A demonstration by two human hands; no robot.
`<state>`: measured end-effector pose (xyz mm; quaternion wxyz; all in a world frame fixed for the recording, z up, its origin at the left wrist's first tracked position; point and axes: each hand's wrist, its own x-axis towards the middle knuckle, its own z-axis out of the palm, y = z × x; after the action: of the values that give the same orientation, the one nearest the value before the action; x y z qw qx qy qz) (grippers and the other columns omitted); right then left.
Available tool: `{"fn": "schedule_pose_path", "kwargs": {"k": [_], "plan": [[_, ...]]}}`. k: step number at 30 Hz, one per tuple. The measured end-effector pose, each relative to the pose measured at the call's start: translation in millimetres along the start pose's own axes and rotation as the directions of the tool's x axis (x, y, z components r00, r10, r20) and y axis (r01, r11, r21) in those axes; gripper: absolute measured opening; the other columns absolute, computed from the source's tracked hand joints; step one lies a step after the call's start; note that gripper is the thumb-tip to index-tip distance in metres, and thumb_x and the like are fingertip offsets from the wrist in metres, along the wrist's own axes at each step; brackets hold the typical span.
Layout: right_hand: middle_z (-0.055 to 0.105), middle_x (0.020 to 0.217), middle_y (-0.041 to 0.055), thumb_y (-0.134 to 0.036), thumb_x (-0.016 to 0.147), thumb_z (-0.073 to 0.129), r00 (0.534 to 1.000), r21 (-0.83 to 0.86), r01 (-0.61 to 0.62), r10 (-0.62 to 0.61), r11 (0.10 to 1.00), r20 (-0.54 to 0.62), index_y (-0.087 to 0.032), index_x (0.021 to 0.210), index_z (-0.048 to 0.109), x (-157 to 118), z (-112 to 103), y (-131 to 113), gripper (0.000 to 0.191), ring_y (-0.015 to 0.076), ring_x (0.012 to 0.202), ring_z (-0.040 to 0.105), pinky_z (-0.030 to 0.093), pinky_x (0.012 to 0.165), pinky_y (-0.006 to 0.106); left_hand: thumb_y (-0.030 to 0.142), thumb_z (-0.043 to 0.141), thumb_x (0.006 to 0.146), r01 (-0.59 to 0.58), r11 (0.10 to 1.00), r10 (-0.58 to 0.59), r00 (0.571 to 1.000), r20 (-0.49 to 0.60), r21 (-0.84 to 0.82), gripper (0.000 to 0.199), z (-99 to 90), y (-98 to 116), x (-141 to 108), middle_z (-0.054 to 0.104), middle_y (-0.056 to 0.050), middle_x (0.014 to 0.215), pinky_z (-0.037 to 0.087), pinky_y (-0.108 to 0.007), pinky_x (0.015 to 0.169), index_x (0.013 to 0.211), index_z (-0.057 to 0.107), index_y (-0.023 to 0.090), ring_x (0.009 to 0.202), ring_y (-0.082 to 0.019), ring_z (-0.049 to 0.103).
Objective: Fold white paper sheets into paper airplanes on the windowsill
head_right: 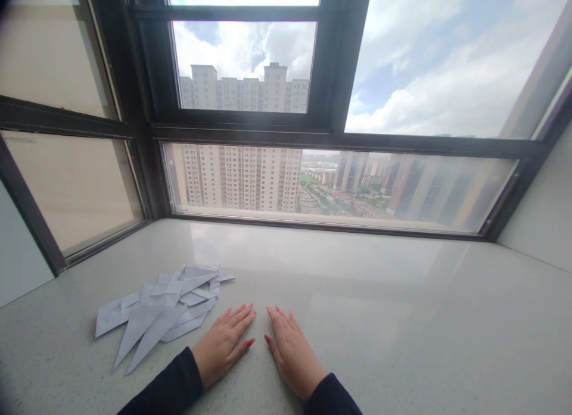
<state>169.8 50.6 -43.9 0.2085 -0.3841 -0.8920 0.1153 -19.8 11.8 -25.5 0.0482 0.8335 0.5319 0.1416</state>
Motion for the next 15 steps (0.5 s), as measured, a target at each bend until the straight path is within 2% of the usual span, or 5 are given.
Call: {"fn": "schedule_pose_path", "kwargs": {"k": [9,15], "plan": [[0.043,0.126,0.0107,-0.027,0.084,0.032,1.000,0.009,0.003,-0.003,1.000,-0.006,-0.015,0.125,0.034,-0.4,0.6,0.7,0.043,0.0205,0.119,0.034,0.025,0.100,0.042,0.044,0.026,0.084,-0.018,1.000,0.019,0.999,-0.050,0.014,0.047,5.2,-2.4,0.4,0.036,-0.007,0.132,0.029,-0.041,0.098,0.124,0.035,0.022,0.120,-0.021,0.032],[0.044,0.125,0.0111,-0.026,0.084,0.031,1.000,-0.001,0.011,-0.011,1.000,-0.007,-0.015,0.124,0.035,-0.1,0.7,0.5,0.042,0.0205,0.119,0.034,0.026,0.100,0.042,0.044,0.025,0.084,-0.007,1.000,0.007,1.000,-0.023,0.012,0.047,3.6,-2.7,0.3,0.036,-0.007,0.132,0.029,-0.041,0.097,0.124,0.035,0.022,0.120,-0.021,0.032]]}}
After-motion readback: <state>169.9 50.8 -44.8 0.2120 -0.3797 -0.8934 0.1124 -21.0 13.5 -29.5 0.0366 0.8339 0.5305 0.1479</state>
